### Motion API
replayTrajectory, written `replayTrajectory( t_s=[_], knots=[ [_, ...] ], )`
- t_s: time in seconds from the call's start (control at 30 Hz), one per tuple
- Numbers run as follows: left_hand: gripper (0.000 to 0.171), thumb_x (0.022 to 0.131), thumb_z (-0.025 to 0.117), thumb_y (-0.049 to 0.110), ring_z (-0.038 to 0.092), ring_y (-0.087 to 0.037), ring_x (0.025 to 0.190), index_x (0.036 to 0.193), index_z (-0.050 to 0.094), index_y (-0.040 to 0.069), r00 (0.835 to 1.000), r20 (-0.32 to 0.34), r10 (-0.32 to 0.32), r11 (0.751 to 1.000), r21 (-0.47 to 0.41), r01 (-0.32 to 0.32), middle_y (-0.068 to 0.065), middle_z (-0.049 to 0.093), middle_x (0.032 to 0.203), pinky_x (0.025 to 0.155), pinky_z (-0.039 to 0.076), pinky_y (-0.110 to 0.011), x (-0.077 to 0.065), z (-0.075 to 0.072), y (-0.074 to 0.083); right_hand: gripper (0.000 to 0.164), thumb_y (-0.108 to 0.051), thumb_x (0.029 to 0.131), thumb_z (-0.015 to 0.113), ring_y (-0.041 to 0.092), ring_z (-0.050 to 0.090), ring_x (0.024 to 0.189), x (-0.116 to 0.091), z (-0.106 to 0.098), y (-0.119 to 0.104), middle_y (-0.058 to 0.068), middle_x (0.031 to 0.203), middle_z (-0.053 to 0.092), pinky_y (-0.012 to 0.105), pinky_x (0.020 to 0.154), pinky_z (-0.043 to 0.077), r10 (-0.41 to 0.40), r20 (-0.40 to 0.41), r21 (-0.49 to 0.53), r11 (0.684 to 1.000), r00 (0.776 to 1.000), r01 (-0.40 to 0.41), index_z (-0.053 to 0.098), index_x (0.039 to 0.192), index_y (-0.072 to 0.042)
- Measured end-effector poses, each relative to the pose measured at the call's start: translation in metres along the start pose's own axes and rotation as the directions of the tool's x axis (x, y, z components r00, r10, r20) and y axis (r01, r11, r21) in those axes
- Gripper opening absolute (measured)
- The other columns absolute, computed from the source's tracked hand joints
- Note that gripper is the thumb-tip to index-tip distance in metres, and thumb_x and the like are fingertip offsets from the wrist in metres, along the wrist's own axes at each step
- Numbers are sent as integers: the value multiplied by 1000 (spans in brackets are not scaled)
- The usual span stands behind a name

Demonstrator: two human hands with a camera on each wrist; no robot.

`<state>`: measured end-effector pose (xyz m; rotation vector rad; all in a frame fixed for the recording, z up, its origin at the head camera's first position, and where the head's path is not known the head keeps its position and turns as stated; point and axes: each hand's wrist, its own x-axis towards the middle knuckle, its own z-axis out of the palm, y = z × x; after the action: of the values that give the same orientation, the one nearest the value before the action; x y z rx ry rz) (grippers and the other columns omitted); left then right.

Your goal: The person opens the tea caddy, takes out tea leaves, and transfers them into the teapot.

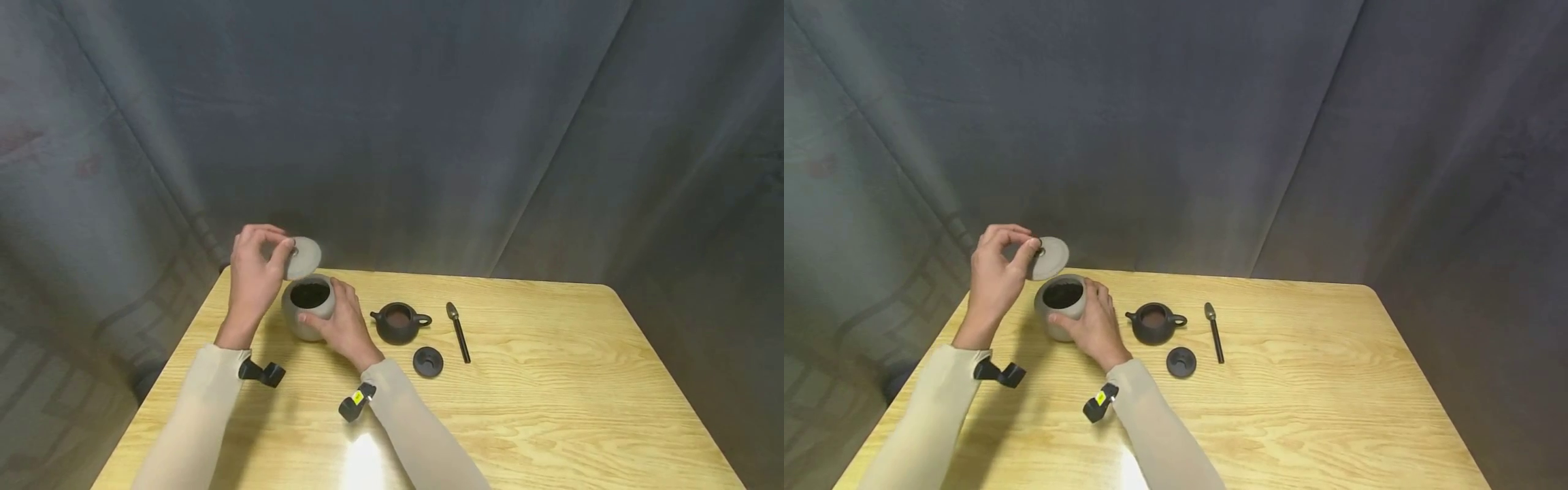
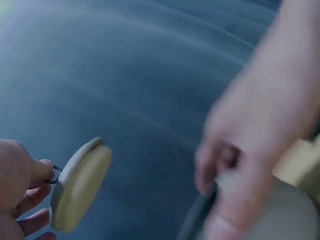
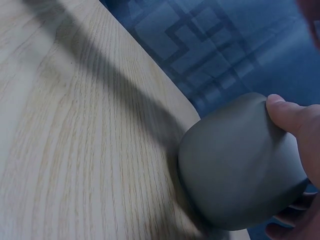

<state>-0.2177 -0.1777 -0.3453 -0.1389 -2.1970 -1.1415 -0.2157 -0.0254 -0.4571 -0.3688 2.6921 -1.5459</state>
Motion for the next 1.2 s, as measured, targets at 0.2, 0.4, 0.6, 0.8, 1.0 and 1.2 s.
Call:
replayTrajectory(
  t_s=[0.2, 0.4, 0.6, 0.8, 1.0, 1.2],
  knots=[
    [18, 102, 71, 7, 57, -42, 116, 99, 72, -11, 994, -16, -107, 992, 61, 107, -24, 67, 120, 99, 41, -45, -19, -11, -36, 97, -44, 91, 85, 30, 50, 147, 0, -3, -3, 13, 167, 40, 50, 120, 46, 6, -5, -8, 1000, 1000, -6, 33, 167, -12],
    [21, 102, 71, 10, 57, -42, 117, 99, 73, -11, 984, -43, -172, 980, 98, 176, -23, 66, 120, 101, 43, -47, -26, -24, -57, 100, -46, 90, 85, 30, 48, 150, 1, -5, -3, 11, 168, 40, 50, 123, 45, 17, -10, -23, 1000, 1000, -17, 32, 168, -14],
    [22, 102, 71, 11, 56, -40, 116, 100, 73, -10, 969, -39, -243, 963, 112, 246, -23, 66, 120, 97, 41, -42, -31, -30, -74, 99, -45, 90, 85, 30, 48, 150, 1, -5, -1, 11, 168, 40, 49, 123, 44, 17, -15, -17, 1000, 1000, -17, 33, 168, -13],
    [24, 104, 69, 12, 54, -46, 120, 102, 74, -11, 955, -3, -296, 945, 142, 293, -26, 65, 123, 101, 38, -52, -41, -30, -91, 98, -44, 91, 85, 30, 49, 149, 1, -5, 0, 11, 167, 40, 50, 122, 45, 13, -16, -11, 1000, 1000, -13, 33, 168, -13],
    [25, 106, 65, 14, 53, -48, 124, 104, 72, -10, 937, 47, -345, 925, 186, 331, -28, 63, 125, 104, 39, -59, -57, -26, -109, 97, -45, 91, 84, 30, 49, 150, 1, -5, 0, 12, 167, 41, 50, 122, 45, 1, -12, -3, 1000, 1000, -1, 33, 167, -13],
    [23, 106, 63, 11, 52, -47, 126, 105, 70, -11, 911, 84, -405, 900, 213, 380, -29, 61, 128, 107, 42, -61, -74, -20, -121, 97, -45, 92, 84, 29, 48, 150, 0, -6, 0, 11, 168, 39, 50, 121, 46, 5, -9, -3, 1000, 1000, -5, 33, 168, -14]
  ],
)
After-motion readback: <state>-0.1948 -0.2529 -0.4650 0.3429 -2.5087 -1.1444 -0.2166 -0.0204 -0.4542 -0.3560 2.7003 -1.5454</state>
